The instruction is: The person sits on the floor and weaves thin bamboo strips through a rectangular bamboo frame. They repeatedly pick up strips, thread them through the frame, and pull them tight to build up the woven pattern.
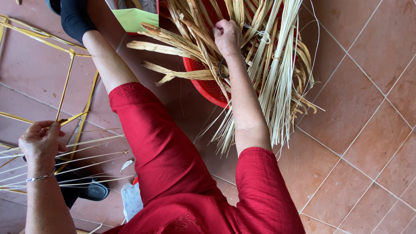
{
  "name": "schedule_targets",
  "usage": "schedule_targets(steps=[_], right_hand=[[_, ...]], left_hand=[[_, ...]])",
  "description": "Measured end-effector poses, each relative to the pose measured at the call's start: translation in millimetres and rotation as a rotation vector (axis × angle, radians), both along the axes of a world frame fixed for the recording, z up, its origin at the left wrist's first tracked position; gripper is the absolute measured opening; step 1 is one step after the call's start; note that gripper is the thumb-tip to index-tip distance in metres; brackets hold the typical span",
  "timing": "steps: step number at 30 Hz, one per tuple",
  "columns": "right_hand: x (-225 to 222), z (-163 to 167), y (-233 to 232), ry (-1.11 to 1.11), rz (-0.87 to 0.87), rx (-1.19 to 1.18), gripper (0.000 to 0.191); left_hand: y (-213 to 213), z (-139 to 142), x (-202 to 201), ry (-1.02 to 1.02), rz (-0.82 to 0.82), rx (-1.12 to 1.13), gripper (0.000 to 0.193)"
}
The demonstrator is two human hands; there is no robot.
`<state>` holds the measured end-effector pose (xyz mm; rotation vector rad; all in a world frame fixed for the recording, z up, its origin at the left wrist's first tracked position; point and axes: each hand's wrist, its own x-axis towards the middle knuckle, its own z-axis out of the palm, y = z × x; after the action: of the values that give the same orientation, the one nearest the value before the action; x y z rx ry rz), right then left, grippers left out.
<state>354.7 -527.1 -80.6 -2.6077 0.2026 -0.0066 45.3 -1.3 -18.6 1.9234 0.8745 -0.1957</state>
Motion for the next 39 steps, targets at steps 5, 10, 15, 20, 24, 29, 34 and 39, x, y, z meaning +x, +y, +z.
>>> schedule_targets(steps=[5,10,15,20,24,29,34,39], right_hand=[[0.5,6.5,-18.9,0.069,-0.036,0.435,0.007],[-3.5,12.8,-28.9,0.124,-0.066,0.520,0.014],[-20.0,25.5,-2.6,0.057,0.148,0.424,0.055],[-34.5,27.7,27.1,-0.007,0.347,0.102,0.115],[-27.6,27.8,21.5,0.282,-0.009,0.485,0.056],[-20.9,36.9,-30.2,0.106,-0.132,0.927,0.031],[-16.7,49.0,-59.5,0.029,-0.211,0.924,0.036],[-16.7,54.8,-63.8,0.063,-0.320,0.952,0.039]], left_hand=[[-2.4,0.0,0.1,-0.040,-0.005,-0.025,0.014],[-11.6,3.5,4.9,0.020,-0.072,0.139,0.017],[-16.7,8.6,8.1,0.063,-0.133,0.254,0.020],[-21.8,12.2,6.3,0.000,-0.136,0.232,0.020],[-23.8,13.4,8.5,0.014,-0.087,0.185,0.020],[-23.5,13.5,8.7,0.010,-0.082,0.187,0.019],[-23.9,13.9,8.4,-0.013,-0.091,0.162,0.019],[-22.8,16.3,10.4,0.009,-0.073,0.159,0.019]])
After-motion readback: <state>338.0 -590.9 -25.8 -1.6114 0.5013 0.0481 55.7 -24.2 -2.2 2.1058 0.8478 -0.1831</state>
